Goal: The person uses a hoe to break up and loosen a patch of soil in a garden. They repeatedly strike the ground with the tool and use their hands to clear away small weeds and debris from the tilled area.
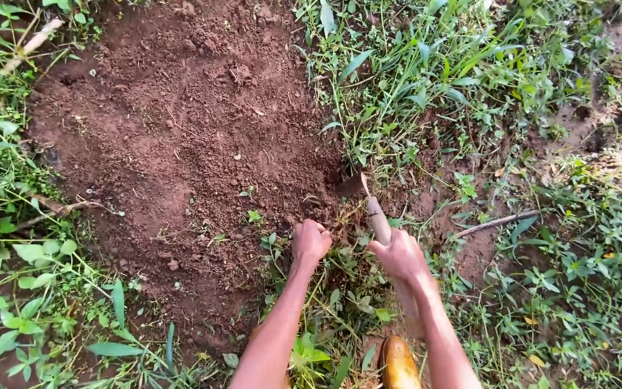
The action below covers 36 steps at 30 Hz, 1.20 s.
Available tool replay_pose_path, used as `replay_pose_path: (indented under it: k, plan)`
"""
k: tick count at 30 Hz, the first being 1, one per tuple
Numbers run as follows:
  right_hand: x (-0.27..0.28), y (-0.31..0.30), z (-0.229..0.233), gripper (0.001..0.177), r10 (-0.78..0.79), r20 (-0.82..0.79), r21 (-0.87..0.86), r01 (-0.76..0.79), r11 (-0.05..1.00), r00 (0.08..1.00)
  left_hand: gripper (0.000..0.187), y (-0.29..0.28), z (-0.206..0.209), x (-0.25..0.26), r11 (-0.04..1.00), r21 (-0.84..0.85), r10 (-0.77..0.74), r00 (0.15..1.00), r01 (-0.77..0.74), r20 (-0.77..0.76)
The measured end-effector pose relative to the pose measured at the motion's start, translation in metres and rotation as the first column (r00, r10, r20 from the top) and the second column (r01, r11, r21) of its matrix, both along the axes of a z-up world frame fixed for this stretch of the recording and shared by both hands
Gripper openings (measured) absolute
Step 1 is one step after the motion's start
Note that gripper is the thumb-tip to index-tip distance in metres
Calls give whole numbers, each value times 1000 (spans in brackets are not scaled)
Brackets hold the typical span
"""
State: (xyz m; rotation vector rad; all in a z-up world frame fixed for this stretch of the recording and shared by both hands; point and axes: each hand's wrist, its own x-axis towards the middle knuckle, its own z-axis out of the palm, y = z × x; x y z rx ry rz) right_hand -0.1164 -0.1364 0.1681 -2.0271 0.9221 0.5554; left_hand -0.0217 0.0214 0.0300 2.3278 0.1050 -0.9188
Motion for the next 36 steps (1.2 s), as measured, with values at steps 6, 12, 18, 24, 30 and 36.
replay_pose_path:
  k: [6, 12, 18, 24, 30, 36]
  plan:
    - [-8, -29, 25, 44, 82, -162, -88, -97, 991, 983, 17, 6, -11, 32, 958, 141, -269, 953, 250, 139]
    - [-40, -80, 8, 44, -62, -256, -126, 30, 992, 965, 6, -32, 75, 6, 977, -7, -209, 965, 212, 157]
    - [-31, -78, 46, 24, -154, -76, -182, 139, 974, 985, 10, -48, 71, -20, 943, -88, -302, 935, 322, 187]
    - [7, -60, -7, 34, -236, 359, -122, 296, 947, 903, 26, -44, 50, -55, 670, 181, -740, 667, 720, 82]
    - [39, 38, 144, 21, -345, 302, 188, 299, 935, 888, 28, -38, 78, -31, 788, 150, -614, 782, 597, 108]
    - [-9, -16, -34, 30, -54, 54, -6, 55, 998, 997, 41, -25, 82, 15, 987, 9, -150, 919, 158, 365]
